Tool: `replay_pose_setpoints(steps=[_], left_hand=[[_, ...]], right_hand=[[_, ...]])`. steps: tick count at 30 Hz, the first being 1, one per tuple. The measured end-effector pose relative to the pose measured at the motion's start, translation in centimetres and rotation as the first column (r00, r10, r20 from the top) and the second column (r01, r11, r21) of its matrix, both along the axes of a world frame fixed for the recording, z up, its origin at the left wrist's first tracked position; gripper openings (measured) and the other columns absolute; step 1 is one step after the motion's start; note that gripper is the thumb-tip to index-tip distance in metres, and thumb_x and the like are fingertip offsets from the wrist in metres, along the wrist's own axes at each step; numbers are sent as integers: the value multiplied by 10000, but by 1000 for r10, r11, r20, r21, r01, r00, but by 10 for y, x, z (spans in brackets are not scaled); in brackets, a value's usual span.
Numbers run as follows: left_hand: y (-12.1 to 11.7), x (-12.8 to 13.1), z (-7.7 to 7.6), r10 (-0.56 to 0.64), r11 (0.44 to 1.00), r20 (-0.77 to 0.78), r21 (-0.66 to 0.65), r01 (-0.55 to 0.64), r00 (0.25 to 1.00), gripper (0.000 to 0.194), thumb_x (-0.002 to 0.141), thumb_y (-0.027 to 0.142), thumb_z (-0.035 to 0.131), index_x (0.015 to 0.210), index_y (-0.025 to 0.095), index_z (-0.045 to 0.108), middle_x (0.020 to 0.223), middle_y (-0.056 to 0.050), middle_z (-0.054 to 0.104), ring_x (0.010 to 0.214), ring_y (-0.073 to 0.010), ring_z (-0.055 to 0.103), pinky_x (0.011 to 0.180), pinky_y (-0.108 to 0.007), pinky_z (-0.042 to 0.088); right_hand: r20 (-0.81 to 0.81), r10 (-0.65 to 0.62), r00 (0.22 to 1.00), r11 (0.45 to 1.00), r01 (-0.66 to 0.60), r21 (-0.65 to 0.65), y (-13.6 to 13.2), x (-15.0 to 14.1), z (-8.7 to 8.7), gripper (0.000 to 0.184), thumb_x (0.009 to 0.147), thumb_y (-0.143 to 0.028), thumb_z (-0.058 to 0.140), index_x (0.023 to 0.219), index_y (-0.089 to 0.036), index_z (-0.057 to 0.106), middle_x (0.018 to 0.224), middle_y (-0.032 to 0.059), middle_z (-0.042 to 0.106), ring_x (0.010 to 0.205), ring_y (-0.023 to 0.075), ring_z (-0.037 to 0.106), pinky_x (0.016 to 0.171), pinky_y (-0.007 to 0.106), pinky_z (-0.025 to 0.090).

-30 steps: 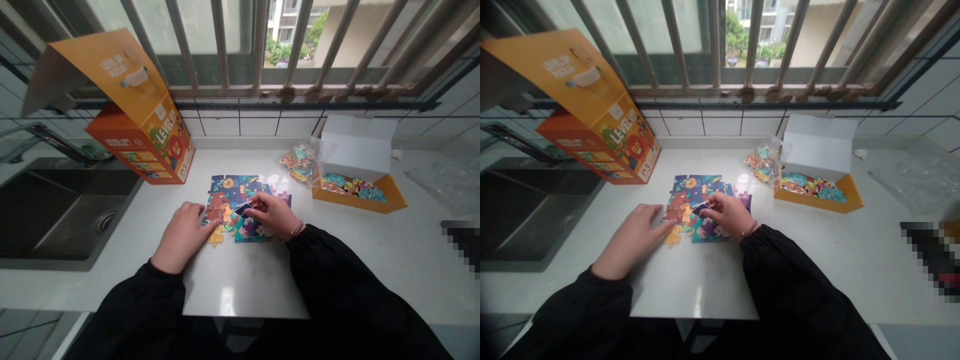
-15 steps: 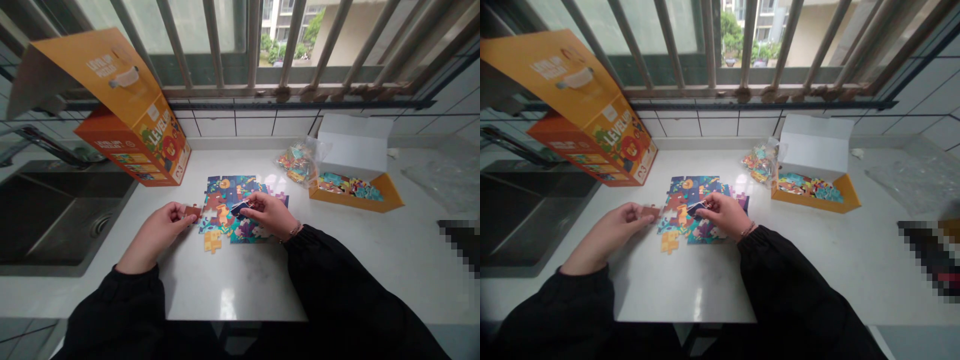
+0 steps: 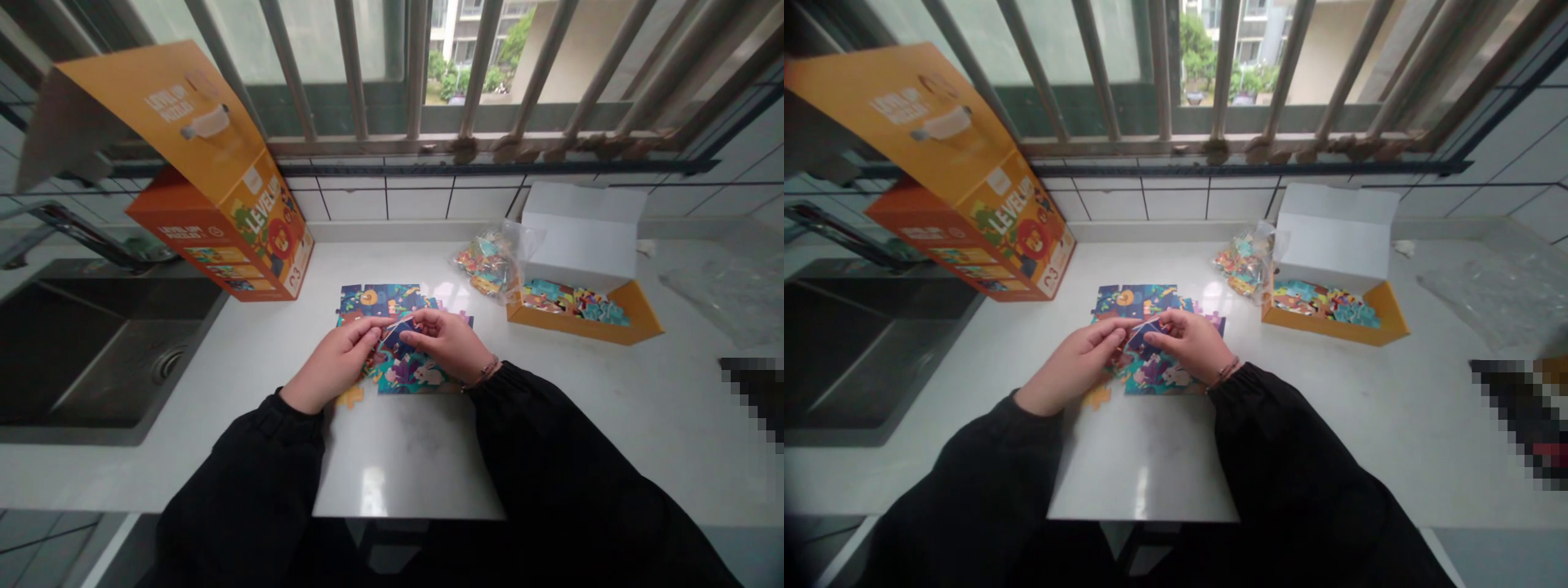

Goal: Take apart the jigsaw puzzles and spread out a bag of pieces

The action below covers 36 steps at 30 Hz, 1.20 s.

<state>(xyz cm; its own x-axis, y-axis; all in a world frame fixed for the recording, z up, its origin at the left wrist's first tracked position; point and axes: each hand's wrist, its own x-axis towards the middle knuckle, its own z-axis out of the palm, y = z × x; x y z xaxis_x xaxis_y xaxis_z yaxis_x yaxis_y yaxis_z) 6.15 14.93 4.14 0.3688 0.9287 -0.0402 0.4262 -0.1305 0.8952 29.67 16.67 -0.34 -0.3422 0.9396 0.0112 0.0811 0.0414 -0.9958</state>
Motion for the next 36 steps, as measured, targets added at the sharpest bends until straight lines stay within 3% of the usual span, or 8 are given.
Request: replay_pose_setpoints(steps=[3, 8, 17, 22, 25, 28, 32, 36], left_hand=[[-19, -18, 6, 144, 983, -103, 127, -130, 984, 402, 1044, 529, 599, 1277, 236, 745, 1167, -81, 766, 926, -235, 735, 826, -357, 580], [-55, -50, -10, 104, 953, -442, 301, 38, 891, 463, 861, 503, 857, 1228, 236, 772, 1210, -106, 716, 1135, -319, 681, 1031, -469, 555], [-74, -61, -5, -6, 940, -549, 283, 192, 836, 316, 1007, 369, 633, 1239, 198, 761, 1258, -128, 758, 1149, -290, 724, 1051, -409, 564], [-61, -49, 16, 187, 946, -537, 325, -3, 823, 315, 1054, 373, 482, 1014, 215, 751, 956, -72, 809, 868, -259, 764, 821, -359, 572], [-44, -27, 22, 234, 962, -394, 223, -155, 889, 329, 1065, 434, 490, 966, 228, 726, 812, -27, 769, 755, -231, 747, 713, -322, 549], [-22, 8, 14, 269, 963, 41, -41, -268, 962, 375, 1032, 552, 572, 1017, 207, 718, 926, -44, 772, 760, -213, 755, 674, -306, 588], [-3, 55, -6, 316, 937, 536, -304, -170, 783, 492, 960, 657, 695, 1086, 181, 706, 960, -65, 761, 851, -207, 744, 783, -338, 641], [-1, 70, -21, 272, 934, 549, -347, -80, 790, 503, 859, 511, 888, 1210, 196, 713, 1072, -79, 790, 890, -192, 765, 802, -291, 626]], right_hand=[[-1, 17, 1000, 1000, -17, -15, -1, 0, 0, 350, 883, -517, 796, 1022, -206, 719, 947, 44, 771, 811, 189, 706, 740, 318, 569], [-24, -45, 999, 999, 45, 15, 0, 1, 0, 357, 879, -519, 798, 1026, -212, 691, 984, 43, 775, 832, 185, 718, 763, 318, 566], [-135, -20, 991, 999, 13, -49, -1, 2, 5, 401, 839, -504, 860, 1053, -206, 696, 1006, 52, 777, 863, 176, 718, 792, 319, 581], [-223, 117, 968, 982, -147, -121, -6, 0, 11, 422, 821, -506, 903, 1013, -190, 700, 980, 45, 769, 857, 163, 721, 822, 317, 595], [-285, 141, 948, 970, -190, -151, -10, -3, 15, 465, 800, -527, 925, 1030, -196, 692, 987, 46, 774, 861, 171, 733, 835, 333, 610], [-291, 24, 956, 992, -58, -109, -11, -2, 17, 500, 810, -595, 894, 1052, -219, 670, 1028, 52, 771, 901, 193, 739, 854, 358, 618], [-163, -201, 966, 978, 206, 19, -6, 2, 16, 510, 842, -632, 839, 1119, -231, 687, 1076, 72, 765, 975, 236, 734, 893, 392, 614], [109, -305, 946, 919, 263, 293, -2, 9, 17, 420, 985, -614, 671, 1106, -230, 790, 1111, 103, 742, 1006, 254, 709, 932, 399, 584]])
